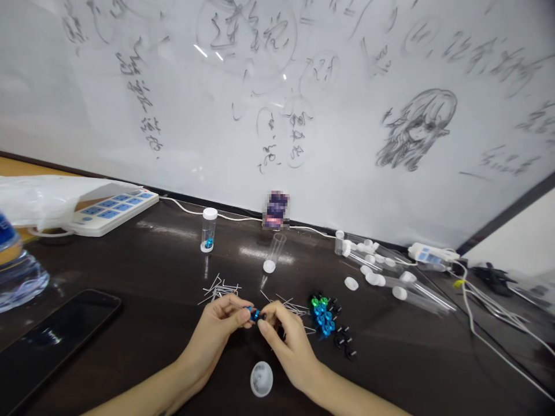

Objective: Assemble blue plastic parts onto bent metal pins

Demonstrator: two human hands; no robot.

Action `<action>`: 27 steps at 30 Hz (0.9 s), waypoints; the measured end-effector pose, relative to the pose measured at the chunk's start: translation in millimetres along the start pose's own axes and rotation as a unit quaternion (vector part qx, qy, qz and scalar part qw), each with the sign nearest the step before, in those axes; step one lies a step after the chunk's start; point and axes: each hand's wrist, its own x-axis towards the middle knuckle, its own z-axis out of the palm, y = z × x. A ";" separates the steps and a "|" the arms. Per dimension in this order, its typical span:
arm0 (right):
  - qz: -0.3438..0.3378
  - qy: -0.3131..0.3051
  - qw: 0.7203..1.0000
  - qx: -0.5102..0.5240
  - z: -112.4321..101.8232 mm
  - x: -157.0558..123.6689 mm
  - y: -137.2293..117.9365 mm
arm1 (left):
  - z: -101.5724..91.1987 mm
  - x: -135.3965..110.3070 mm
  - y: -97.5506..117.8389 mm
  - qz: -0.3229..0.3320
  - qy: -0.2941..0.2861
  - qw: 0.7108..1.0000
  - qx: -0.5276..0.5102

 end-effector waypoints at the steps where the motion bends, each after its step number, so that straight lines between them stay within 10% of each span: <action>1: -0.001 -0.004 1.000 -0.007 -0.3 0.0 0.2 | 0.0 -0.2 -0.2 0.002 -0.001 1.000 0.000; 27: -0.017 0.001 1.000 -0.003 -3.0 -0.9 2.6 | -1.1 -1.4 -0.5 -0.009 0.013 1.000 -0.010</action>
